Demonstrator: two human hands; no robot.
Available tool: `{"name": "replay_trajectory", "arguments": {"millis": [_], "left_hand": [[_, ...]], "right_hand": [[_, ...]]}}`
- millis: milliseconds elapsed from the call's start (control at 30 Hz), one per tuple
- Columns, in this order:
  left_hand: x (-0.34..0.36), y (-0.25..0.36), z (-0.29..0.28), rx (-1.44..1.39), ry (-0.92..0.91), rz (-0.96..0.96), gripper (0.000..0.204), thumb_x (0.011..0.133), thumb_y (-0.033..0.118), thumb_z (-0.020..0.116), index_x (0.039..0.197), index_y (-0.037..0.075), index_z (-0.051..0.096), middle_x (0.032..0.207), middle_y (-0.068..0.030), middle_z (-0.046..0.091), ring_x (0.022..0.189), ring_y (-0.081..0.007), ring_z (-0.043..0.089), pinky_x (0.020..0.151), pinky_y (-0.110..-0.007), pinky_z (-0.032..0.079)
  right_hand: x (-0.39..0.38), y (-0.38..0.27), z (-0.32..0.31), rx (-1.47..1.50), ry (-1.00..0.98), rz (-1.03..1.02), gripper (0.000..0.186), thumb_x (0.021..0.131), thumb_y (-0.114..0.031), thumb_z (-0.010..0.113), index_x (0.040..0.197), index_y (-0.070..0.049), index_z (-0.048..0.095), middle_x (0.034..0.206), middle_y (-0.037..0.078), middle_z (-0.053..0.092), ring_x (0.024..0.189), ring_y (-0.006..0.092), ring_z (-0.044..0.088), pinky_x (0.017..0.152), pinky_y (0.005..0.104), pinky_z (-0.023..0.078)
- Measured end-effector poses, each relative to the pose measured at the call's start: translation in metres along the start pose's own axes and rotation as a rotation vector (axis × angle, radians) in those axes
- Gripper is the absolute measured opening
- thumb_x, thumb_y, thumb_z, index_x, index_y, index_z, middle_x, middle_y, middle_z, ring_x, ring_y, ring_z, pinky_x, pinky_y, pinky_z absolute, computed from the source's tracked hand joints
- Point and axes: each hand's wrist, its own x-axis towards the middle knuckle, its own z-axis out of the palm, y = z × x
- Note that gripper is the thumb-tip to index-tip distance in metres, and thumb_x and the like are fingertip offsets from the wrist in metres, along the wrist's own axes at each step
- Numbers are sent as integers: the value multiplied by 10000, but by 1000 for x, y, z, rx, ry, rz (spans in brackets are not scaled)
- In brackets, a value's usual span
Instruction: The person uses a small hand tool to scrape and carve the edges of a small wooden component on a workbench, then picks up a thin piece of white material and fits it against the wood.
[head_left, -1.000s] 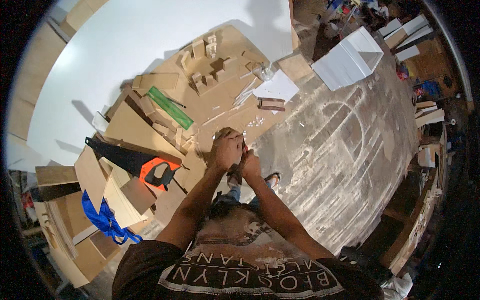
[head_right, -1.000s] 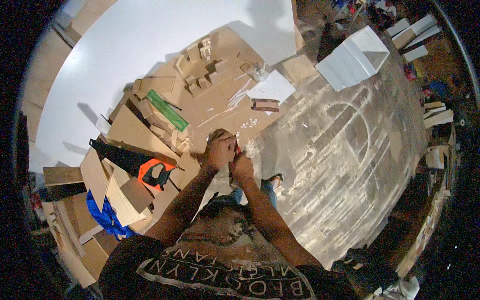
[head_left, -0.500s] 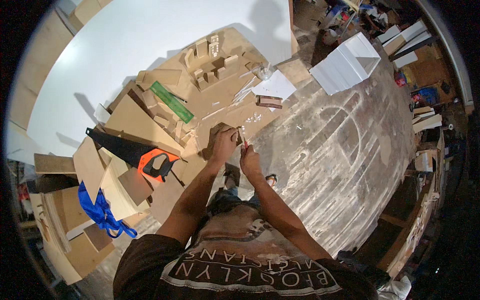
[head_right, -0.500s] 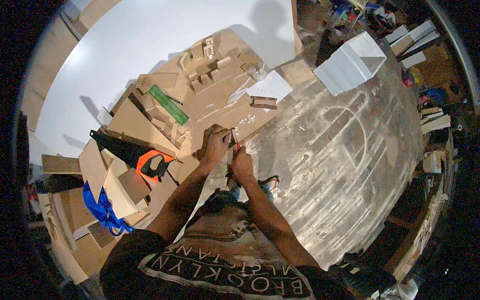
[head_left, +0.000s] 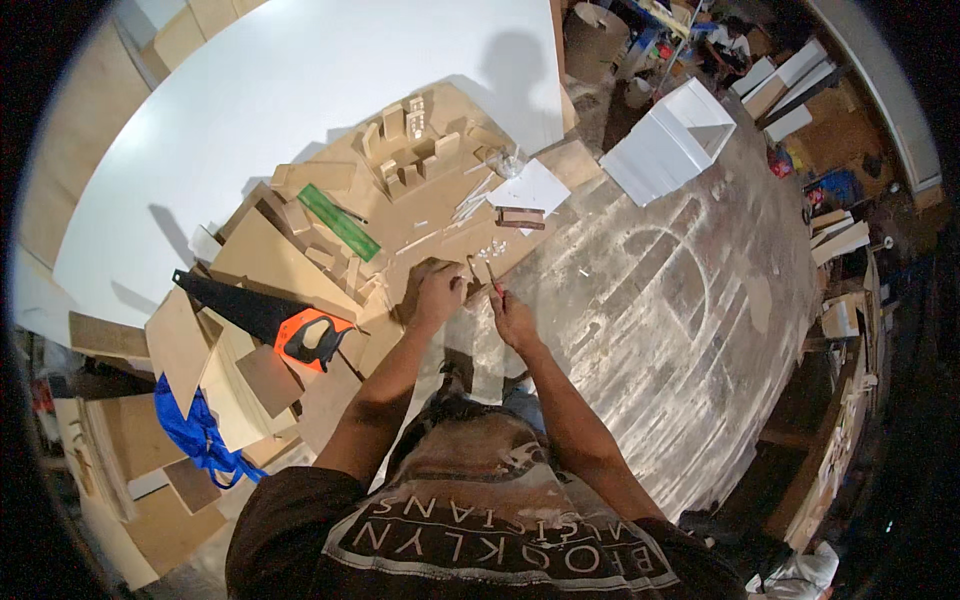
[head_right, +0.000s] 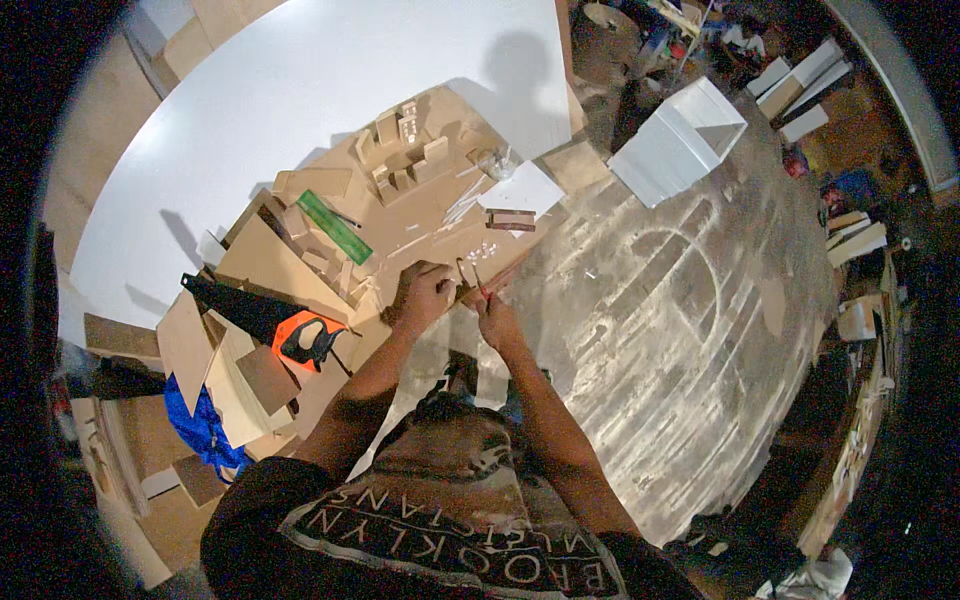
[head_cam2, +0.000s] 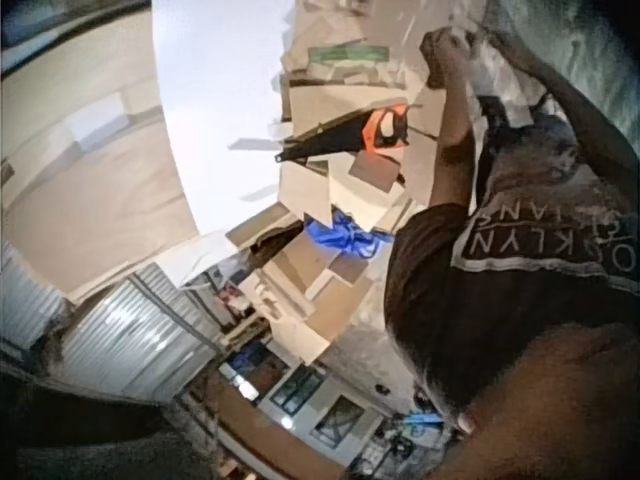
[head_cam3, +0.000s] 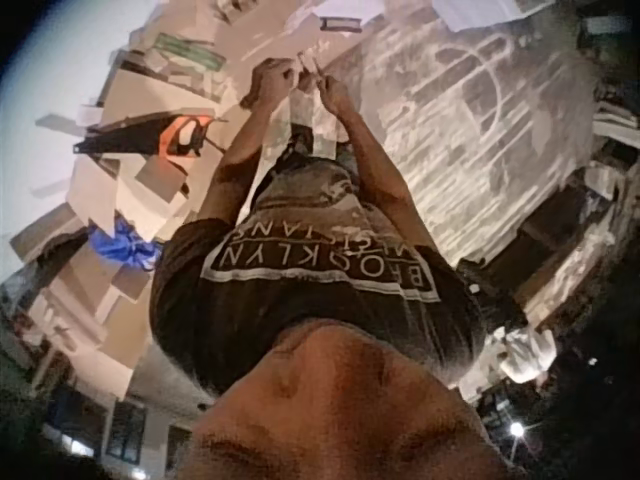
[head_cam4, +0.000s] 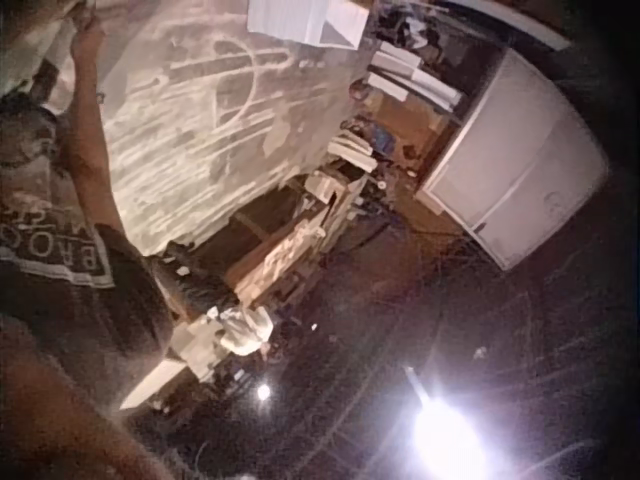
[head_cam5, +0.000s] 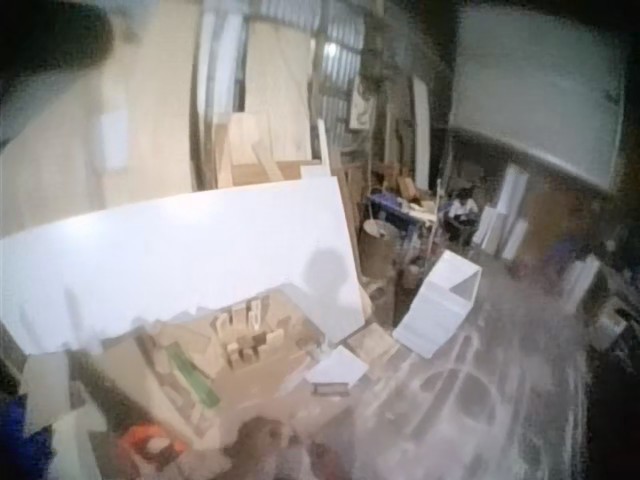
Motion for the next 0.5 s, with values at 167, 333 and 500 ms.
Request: {"name": "replay_trajectory", "arguments": {"millis": [167,333,500], "left_hand": [[-2,-14,9,141,-62,-60,166,783,93,688,919,3,720,1007,-141,671,986,-329,625,887,-440,499],[0,-6,0,350,8,-8,178,839,75,646,990,15,718,1055,-169,648,1013,-367,613,887,-446,512],[-4,-12,-3,241,74,-101,222,841,63,651,1046,-3,706,1089,-204,657,1061,-377,608,921,-452,504]], "right_hand": [[19,-8,3,229,-263,203,566,1020,-538,417,952,0,580,715,183,619,681,322,644,663,463,514],[25,11,2,823,-489,586,534,1013,-559,424,874,-58,542,625,45,512,534,198,546,503,409,462],[20,1,-9,904,-501,609,495,1002,-538,486,892,-57,527,630,29,498,494,174,491,471,369,431]]}}
